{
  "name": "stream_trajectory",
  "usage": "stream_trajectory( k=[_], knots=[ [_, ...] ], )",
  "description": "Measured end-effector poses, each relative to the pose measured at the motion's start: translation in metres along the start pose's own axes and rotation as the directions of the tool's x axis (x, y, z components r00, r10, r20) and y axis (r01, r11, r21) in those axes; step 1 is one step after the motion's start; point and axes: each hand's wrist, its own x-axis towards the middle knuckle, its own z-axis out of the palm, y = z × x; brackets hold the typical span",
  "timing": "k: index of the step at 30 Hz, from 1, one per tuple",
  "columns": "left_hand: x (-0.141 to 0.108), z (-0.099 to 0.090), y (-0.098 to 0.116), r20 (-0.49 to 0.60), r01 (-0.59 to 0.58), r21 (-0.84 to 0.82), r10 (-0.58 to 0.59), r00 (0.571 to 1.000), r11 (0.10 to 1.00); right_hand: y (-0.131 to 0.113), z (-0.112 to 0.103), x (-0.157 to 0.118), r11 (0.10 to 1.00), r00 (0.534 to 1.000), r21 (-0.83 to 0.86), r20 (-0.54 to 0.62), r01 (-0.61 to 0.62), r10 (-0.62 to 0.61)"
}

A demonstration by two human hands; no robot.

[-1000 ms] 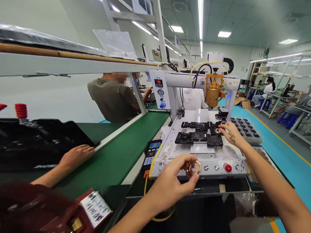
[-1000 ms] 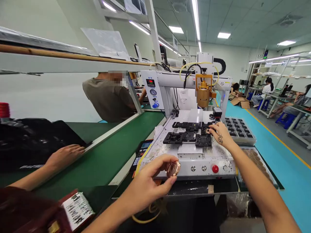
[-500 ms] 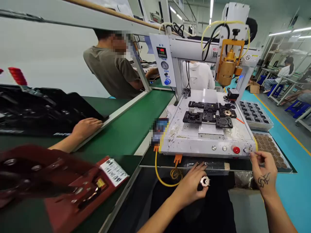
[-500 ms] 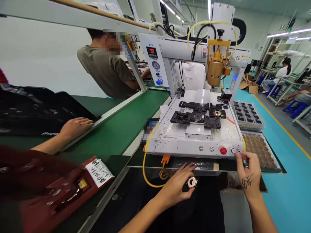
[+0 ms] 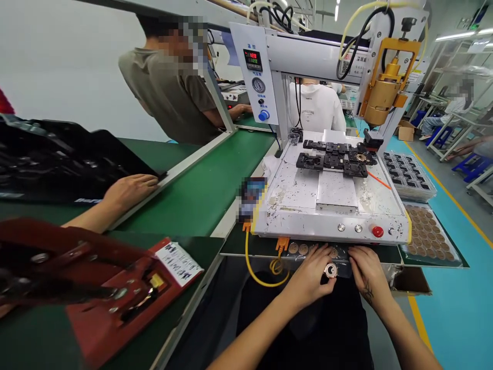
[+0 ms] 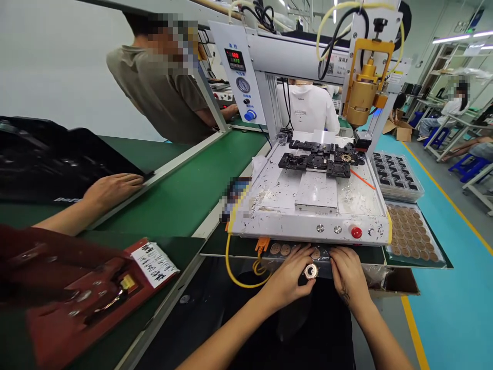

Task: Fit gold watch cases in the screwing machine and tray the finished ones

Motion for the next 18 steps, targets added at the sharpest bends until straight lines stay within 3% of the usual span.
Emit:
stream_trajectory(
  k=[5,11,18],
  knots=[
    [-0.013,0.011,-0.002,-0.011,-0.01,-0.021,0.01,1.0,1.0,-0.007,0.009,0.009,0.999,0.997,0.004,0.062,0.047,-0.047],
    [-0.017,0.002,0.001,0.045,0.008,-0.072,-0.005,0.999,0.997,-0.007,0.025,0.019,0.994,0.986,-0.044,0.134,0.104,-0.098],
    [-0.003,-0.016,0.004,0.197,0.09,-0.13,-0.063,0.978,0.987,0.018,0.036,-0.002,0.939,0.94,-0.043,0.053,0.34,-0.338]
  ],
)
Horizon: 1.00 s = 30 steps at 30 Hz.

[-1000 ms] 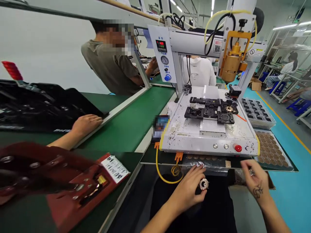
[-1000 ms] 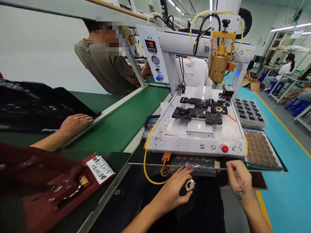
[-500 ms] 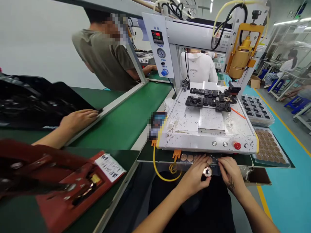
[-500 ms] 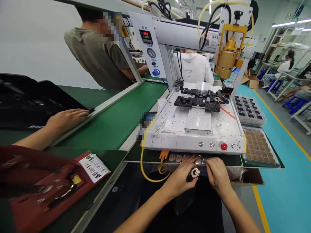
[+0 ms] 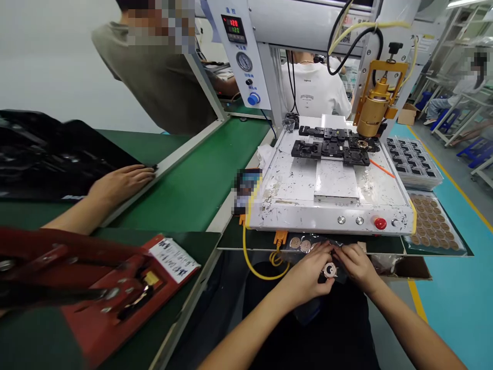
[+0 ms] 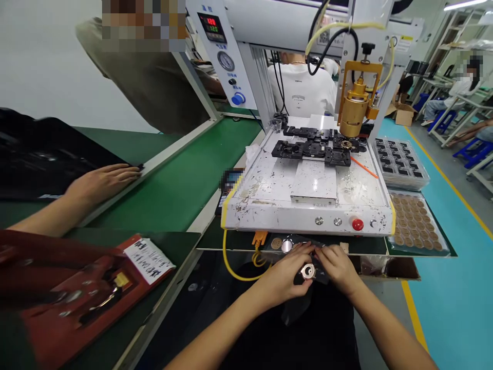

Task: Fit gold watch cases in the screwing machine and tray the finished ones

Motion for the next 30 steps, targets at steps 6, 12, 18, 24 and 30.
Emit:
stream_trajectory(
  k=[6,12,18,24,30],
  knots=[
    [0.002,-0.018,0.001,0.126,0.087,-0.117,-0.072,0.989,0.989,-0.011,0.004,-0.03,0.994,0.993,0.018,-0.051,0.107,-0.106],
    [0.012,-0.015,-0.006,-0.011,0.116,-0.15,-0.119,0.993,0.982,-0.047,-0.009,-0.047,0.998,0.994,0.013,-0.098,-0.053,0.054],
    [0.027,-0.015,-0.013,-0.089,0.083,-0.1,-0.092,0.992,0.992,-0.04,-0.008,-0.022,0.959,0.964,0.106,-0.016,-0.262,0.265],
    [0.002,-0.016,-0.01,-0.131,0.035,-0.035,-0.039,0.991,0.999,-0.029,0.001,-0.009,0.921,0.931,0.166,-0.042,-0.352,0.363],
    [0.012,0.0,-0.005,-0.215,0.056,0.087,-0.036,0.976,0.995,-0.024,-0.018,-0.005,0.822,0.828,0.284,-0.135,-0.493,0.544]
  ],
)
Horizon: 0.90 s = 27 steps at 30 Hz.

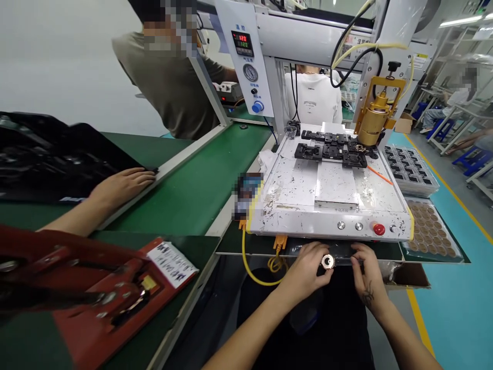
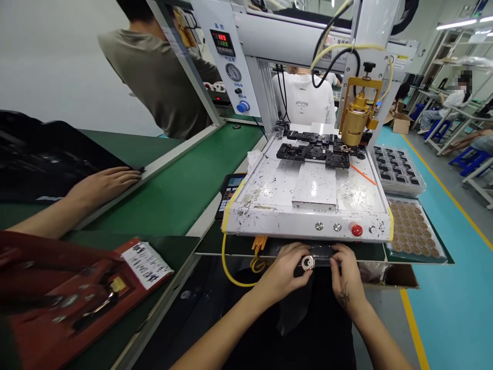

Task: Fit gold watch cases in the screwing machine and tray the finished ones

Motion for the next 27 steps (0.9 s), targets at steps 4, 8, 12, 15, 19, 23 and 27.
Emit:
stream_trajectory(
  k=[4,8,12,15,19,23,27],
  knots=[
    [0.011,0.008,0.006,-0.055,0.046,0.003,-0.046,0.997,0.999,-0.014,-0.021,0.008,0.981,0.984,0.081,-0.022,-0.176,0.178],
    [0.005,0.007,0.014,-0.09,0.094,-0.061,-0.099,0.991,0.994,-0.039,-0.037,0.017,0.937,0.952,0.165,0.06,-0.307,0.301],
    [-0.013,-0.007,0.026,0.12,0.354,-0.639,-0.366,0.923,0.683,-0.069,-0.04,0.025,0.838,0.897,0.322,0.204,-0.44,0.392],
    [-0.024,-0.023,0.037,0.314,0.453,-0.862,-0.463,0.829,0.227,-0.087,-0.034,0.031,0.721,0.852,0.455,0.289,-0.523,0.436],
    [-0.033,-0.045,0.052,0.339,0.41,-0.912,-0.524,0.782,0.023,-0.099,-0.023,0.036,0.57,0.776,0.527,0.448,-0.63,0.443],
    [-0.04,-0.06,0.065,0.366,0.372,-0.922,-0.563,0.742,-0.108,-0.103,-0.017,0.035,0.518,0.755,0.549,0.497,-0.656,0.428],
    [-0.047,-0.062,0.072,0.368,0.3,-0.93,-0.567,0.737,-0.213,-0.106,-0.023,0.032,0.539,0.749,0.523,0.514,-0.66,0.418]
  ],
)
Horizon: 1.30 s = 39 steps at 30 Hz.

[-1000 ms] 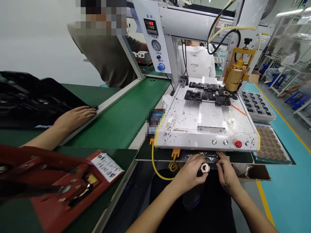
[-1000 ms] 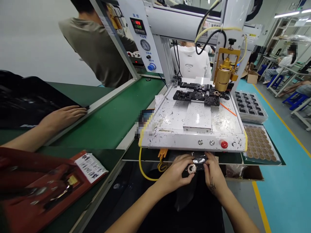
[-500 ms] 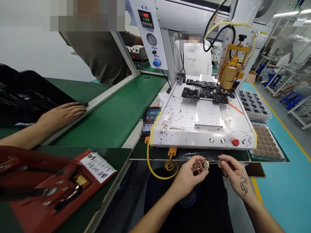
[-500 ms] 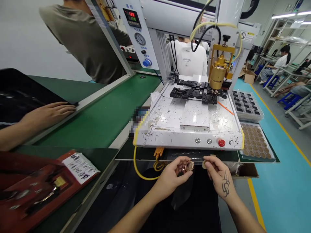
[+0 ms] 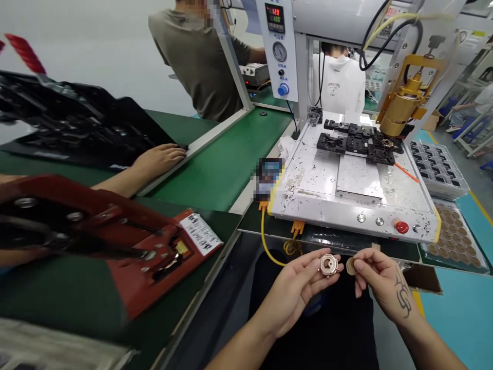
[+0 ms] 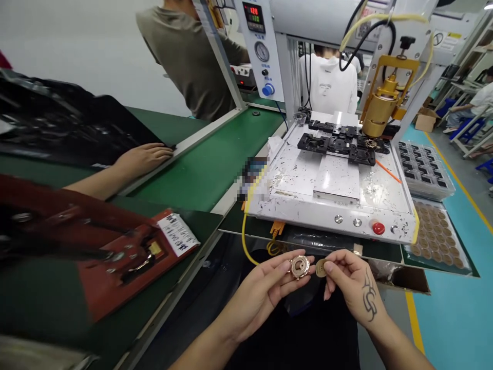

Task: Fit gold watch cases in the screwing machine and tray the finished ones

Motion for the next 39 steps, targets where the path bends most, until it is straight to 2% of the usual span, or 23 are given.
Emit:
stream_trajectory(
  k=[6,10,13,16,18,22,24,28,39],
  knots=[
    [-0.005,0.001,-0.013,0.024,-0.085,-0.02,0.086,0.996,0.996,0.005,-0.011,-0.008,0.996,0.996,0.052,0.054,-0.068,0.065],
    [-0.006,0.001,-0.019,0.041,-0.134,0.002,0.133,0.99,0.991,0.008,-0.009,-0.008,0.99,0.992,0.105,0.089,-0.099,0.09],
    [-0.006,0.0,-0.02,0.048,-0.149,0.033,0.147,0.988,0.988,0.006,-0.006,-0.009,0.99,0.986,0.072,0.122,-0.121,0.112],
    [-0.008,0.0,-0.019,0.04,-0.156,0.073,0.153,0.987,0.985,0.001,-0.004,-0.01,0.992,0.986,-0.033,0.114,-0.12,0.123],
    [-0.009,0.001,-0.019,0.038,-0.155,0.089,0.152,0.988,0.984,-0.004,-0.003,-0.009,0.989,0.991,-0.126,0.096,-0.08,0.093],
    [-0.011,0.002,-0.018,0.036,-0.163,0.105,0.16,0.986,0.981,-0.016,0.004,-0.005,0.937,0.99,-0.323,0.077,0.135,-0.116],
    [-0.011,0.003,-0.019,0.032,-0.17,0.116,0.167,0.985,0.979,-0.019,0.009,-0.004,0.9,0.979,-0.387,0.096,0.202,-0.178],
    [-0.012,0.006,-0.019,0.039,-0.177,0.14,0.173,0.984,0.974,-0.018,0.019,-0.004,0.888,0.974,-0.406,0.15,0.218,-0.171],
    [-0.018,0.012,-0.018,0.081,-0.249,0.23,0.236,0.968,0.941,-0.017,0.024,-0.007,0.872,0.97,-0.427,0.132,0.241,-0.203]
  ],
)
